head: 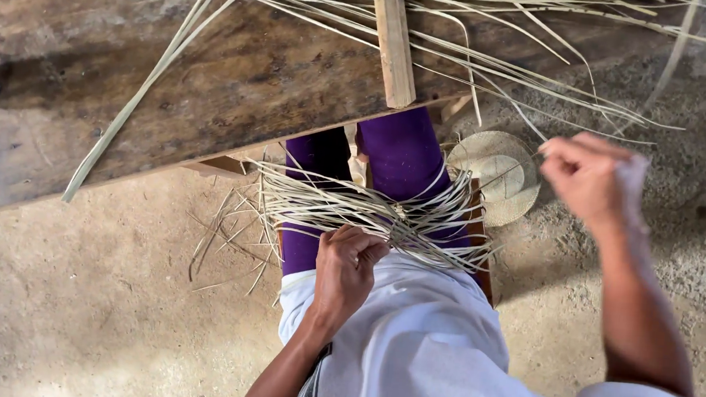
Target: Weaving dried plant fibers around a base to create a craft item using hands and a wooden tool
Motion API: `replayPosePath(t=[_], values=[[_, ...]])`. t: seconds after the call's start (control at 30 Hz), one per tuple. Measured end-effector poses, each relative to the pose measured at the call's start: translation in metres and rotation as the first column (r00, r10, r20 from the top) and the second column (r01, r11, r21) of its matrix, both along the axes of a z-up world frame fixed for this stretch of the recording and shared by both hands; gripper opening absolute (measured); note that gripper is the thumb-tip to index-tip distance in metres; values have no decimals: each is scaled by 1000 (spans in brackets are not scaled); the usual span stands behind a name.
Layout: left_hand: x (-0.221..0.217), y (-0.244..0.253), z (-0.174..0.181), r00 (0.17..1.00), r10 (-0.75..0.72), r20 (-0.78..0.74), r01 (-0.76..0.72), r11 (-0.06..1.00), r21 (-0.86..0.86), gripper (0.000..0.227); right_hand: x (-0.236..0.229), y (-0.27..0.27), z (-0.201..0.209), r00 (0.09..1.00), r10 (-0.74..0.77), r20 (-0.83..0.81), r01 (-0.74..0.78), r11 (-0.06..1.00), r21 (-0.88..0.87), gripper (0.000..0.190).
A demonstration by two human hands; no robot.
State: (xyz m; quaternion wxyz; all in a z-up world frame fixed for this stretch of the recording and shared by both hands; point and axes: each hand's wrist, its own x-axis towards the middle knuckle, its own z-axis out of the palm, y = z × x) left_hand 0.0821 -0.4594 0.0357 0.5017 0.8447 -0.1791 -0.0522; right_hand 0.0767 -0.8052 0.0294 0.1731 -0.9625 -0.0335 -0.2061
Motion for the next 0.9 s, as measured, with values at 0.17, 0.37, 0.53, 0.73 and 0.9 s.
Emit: replayPosePath(t=[0.17, 0.37, 0.53, 0.73, 0.9], values=[[-3, 0, -8, 995, 12, -104, -18, 998, -54, 16, 8, -159, -47, 994, -100, 47, 103, 992, -70, 13], [1, -20, -1, 993, 20, -120, -11, 997, 76, 9, 48, -51, 31, 926, -359, -115, 373, 916, 149, 17], [3, -30, 12, 985, 121, -126, -104, 986, 128, 10, 24, 106, 43, 964, -25, -265, 137, 899, 416, 25], [0, -30, 6, 952, 222, -212, -168, 954, 247, 9, 21, 138, -13, 822, 565, -68, -417, 679, 604, 19], [-10, -29, -12, 923, 266, -277, -267, 963, 36, 8, 29, 139, -9, 812, 518, -267, -204, 682, 702, 5]])
